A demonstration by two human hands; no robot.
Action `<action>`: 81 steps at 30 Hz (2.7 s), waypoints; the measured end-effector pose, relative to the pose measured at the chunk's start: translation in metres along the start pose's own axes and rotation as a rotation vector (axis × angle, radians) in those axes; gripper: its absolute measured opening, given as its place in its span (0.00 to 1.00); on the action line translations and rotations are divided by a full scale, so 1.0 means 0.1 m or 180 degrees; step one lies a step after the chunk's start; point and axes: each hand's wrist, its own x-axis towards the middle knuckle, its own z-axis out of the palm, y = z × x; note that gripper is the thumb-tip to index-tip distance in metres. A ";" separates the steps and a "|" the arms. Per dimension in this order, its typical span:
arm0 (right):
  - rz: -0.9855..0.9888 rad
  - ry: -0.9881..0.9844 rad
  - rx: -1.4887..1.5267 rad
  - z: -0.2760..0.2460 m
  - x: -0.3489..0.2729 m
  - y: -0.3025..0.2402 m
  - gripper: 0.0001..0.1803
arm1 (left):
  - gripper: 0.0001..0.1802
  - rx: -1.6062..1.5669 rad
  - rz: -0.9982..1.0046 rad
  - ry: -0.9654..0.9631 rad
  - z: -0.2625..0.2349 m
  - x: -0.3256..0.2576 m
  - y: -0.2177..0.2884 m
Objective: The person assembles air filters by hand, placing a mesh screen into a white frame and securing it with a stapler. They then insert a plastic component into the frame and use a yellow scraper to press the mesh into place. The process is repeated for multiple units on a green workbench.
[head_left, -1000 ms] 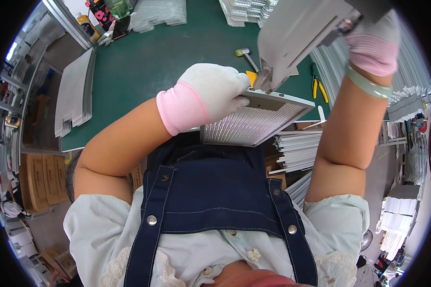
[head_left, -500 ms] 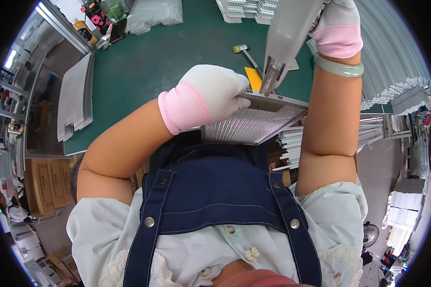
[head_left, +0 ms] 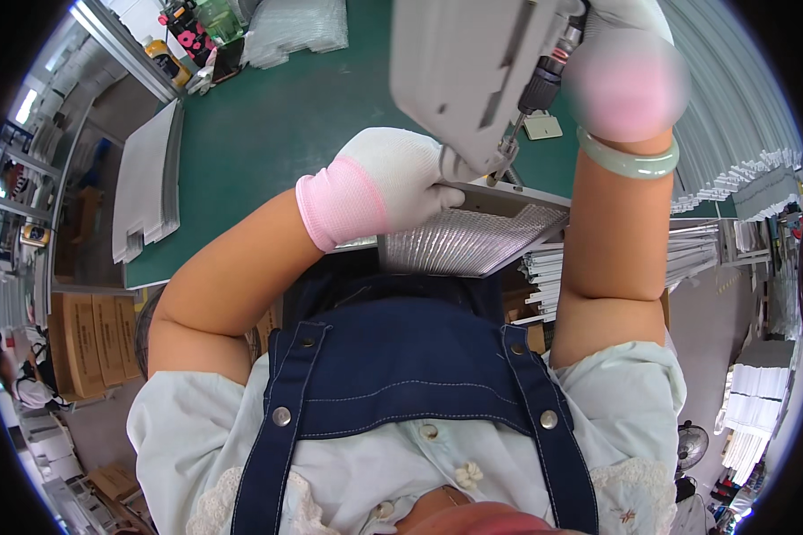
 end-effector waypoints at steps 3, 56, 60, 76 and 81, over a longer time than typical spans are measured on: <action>-0.0084 -0.0023 -0.0172 0.18 0.03 -0.01 0.16 | 0.14 -0.0114 0.0106 0.0239 -0.01 -0.07 -0.01; 0.3558 -0.0043 -0.6308 -0.62 -0.02 1.30 0.18 | 0.13 0.0721 -0.0851 0.2588 -0.25 -2.11 -0.64; 0.3638 0.0037 -0.5924 -0.85 -0.51 1.62 0.19 | 0.22 0.0026 -0.0418 0.0440 0.50 -1.66 -0.47; 0.3490 0.0106 -0.6098 -0.62 -0.32 2.30 0.13 | 0.22 0.0450 -0.0485 0.0481 1.21 -1.69 -0.48; 0.3690 -0.0098 -0.6157 -0.73 -0.34 2.36 0.17 | 0.20 0.0304 -0.0625 0.0456 1.12 -1.65 -0.45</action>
